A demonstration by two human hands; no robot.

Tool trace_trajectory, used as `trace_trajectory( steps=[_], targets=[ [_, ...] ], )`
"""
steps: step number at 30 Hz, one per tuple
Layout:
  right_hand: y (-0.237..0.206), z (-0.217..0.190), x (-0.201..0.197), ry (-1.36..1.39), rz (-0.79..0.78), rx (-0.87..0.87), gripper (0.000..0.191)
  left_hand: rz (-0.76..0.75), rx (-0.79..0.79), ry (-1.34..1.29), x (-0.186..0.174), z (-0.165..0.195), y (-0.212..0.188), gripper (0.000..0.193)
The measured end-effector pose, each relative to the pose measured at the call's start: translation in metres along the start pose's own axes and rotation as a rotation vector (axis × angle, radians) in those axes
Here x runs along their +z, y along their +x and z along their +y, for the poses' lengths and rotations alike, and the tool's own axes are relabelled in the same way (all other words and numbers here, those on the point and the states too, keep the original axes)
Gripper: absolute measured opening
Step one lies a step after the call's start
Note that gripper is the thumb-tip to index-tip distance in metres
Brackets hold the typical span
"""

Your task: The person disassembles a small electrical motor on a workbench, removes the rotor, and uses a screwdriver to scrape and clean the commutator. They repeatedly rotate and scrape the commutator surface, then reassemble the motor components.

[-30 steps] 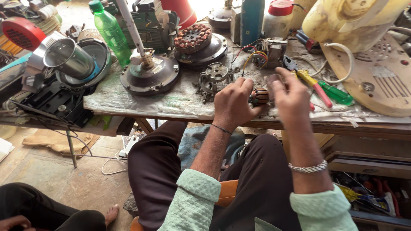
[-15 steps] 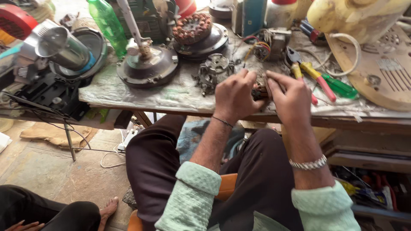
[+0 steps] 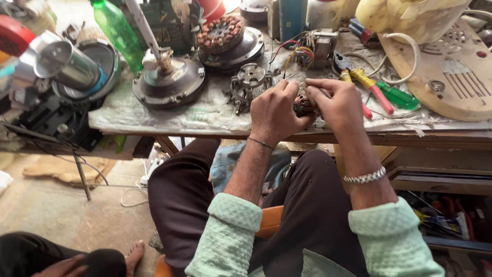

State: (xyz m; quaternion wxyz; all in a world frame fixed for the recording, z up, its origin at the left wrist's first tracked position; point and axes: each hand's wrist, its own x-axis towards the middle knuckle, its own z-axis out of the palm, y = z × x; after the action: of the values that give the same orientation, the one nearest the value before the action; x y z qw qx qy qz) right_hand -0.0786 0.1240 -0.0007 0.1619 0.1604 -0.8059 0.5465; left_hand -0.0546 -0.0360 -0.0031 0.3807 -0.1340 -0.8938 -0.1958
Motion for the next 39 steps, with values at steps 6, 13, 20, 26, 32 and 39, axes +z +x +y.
trace_trajectory(
  steps=[6,13,20,26,32,39],
  targets=[
    [0.002,0.007,0.001,-0.019,0.008,-0.144,0.024,-0.037,-0.018,0.009,-0.001,0.000,0.003,0.050],
    [-0.003,0.005,0.000,-0.022,0.061,-0.033,0.028,-0.074,-0.074,-0.006,-0.004,0.002,0.007,0.046],
    [0.002,-0.002,-0.001,-0.126,0.020,-0.050,0.026,-0.025,-0.029,-0.003,-0.003,0.002,0.006,0.047],
    [-0.010,-0.013,-0.001,-0.166,0.028,-0.151,0.027,-0.044,-0.064,0.017,0.000,-0.002,0.008,0.044],
    [-0.008,-0.014,0.006,-0.179,0.059,-0.194,0.026,-0.062,-0.072,-0.012,-0.003,0.002,0.010,0.047],
    [-0.020,-0.012,0.006,-0.239,0.093,-0.272,0.026,-0.125,-0.106,0.032,-0.003,-0.004,0.016,0.041]
  ],
)
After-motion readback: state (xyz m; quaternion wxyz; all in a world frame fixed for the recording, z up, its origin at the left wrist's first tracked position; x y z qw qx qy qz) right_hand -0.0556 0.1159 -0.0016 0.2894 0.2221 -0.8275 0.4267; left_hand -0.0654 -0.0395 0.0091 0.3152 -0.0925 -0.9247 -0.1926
